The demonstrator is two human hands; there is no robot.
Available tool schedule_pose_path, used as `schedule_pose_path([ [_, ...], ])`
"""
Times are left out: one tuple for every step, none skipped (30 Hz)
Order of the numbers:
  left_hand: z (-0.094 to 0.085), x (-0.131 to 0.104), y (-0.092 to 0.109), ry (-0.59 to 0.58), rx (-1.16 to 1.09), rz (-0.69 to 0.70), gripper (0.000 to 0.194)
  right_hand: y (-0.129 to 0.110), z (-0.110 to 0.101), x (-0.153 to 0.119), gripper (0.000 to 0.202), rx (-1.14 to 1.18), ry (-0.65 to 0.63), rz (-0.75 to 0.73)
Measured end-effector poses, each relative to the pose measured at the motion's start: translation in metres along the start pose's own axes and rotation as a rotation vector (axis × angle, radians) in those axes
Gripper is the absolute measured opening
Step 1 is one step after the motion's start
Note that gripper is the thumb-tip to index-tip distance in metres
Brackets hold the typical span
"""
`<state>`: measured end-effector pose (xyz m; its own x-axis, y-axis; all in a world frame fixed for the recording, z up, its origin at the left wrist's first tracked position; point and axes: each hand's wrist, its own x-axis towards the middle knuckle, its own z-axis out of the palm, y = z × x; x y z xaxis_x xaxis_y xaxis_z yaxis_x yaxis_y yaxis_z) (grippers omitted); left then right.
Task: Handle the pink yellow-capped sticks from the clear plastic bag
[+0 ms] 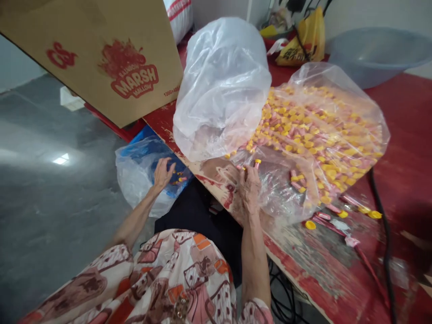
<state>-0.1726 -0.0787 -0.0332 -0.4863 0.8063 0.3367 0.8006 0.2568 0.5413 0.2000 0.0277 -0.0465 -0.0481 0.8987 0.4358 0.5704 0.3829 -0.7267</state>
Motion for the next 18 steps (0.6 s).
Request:
schedule_pose_path([
  [0.0,0.001,0.001,0.019,-0.013,0.013,0.016,0.0,0.0,0.0,0.046,0.006,-0.001,0.005],
  [0.0,0.003,0.006,0.042,-0.034,0.033,0.018,-0.001,0.0,-0.001,0.045,0.009,-0.003,0.012],
  [0.003,0.005,0.014,0.059,-0.058,0.058,0.02,0.0,0.0,-0.002,0.044,0.01,-0.004,0.017],
  [0.008,0.007,0.024,0.062,-0.081,0.089,0.024,0.001,0.0,-0.002,0.045,0.008,-0.005,0.02],
  [0.014,0.01,0.037,0.047,-0.097,0.122,0.026,0.002,0.0,-0.003,0.046,0.002,-0.005,0.022],
  [0.023,0.014,0.052,0.014,-0.104,0.154,0.028,0.004,0.001,-0.003,0.048,-0.006,-0.004,0.024],
  [0.033,0.019,0.069,-0.034,-0.108,0.185,0.03,0.006,0.001,-0.004,0.05,-0.017,-0.002,0.025],
  [0.045,0.026,0.086,-0.085,-0.109,0.215,0.031,0.008,0.001,-0.004,0.052,-0.028,-0.001,0.027],
  [0.058,0.034,0.104,-0.127,-0.106,0.237,0.031,0.011,0.001,-0.004,0.054,-0.036,-0.001,0.028],
  [0.072,0.044,0.121,-0.164,-0.093,0.251,0.031,0.013,0.0,-0.004,0.056,-0.041,-0.002,0.027],
  [0.086,0.056,0.137,-0.203,-0.077,0.249,0.031,0.015,-0.001,-0.004,0.058,-0.04,-0.001,0.025],
  [0.1,0.067,0.152,-0.247,-0.058,0.23,0.031,0.016,-0.002,-0.003,0.06,-0.037,-0.001,0.025],
  [0.113,0.079,0.165,-0.286,-0.034,0.19,0.033,0.016,-0.003,-0.002,0.062,-0.035,-0.001,0.029],
  [0.125,0.089,0.176,-0.313,-0.01,0.136,0.032,0.015,-0.005,-0.002,0.065,-0.037,-0.002,0.041],
  [0.135,0.098,0.186,-0.319,0.005,0.091,0.031,0.014,-0.006,-0.001,0.069,-0.045,-0.003,0.056],
  [0.143,0.106,0.193,-0.316,0.01,0.05,0.03,0.012,-0.008,-0.001,0.072,-0.057,-0.004,0.072],
  [0.15,0.112,0.199,-0.31,0.008,0.017,0.03,0.009,-0.01,-0.001,0.076,-0.07,-0.008,0.087],
  [0.156,0.116,0.204,-0.306,-0.003,-0.01,0.031,0.005,-0.012,-0.001,0.078,-0.084,-0.016,0.097],
])
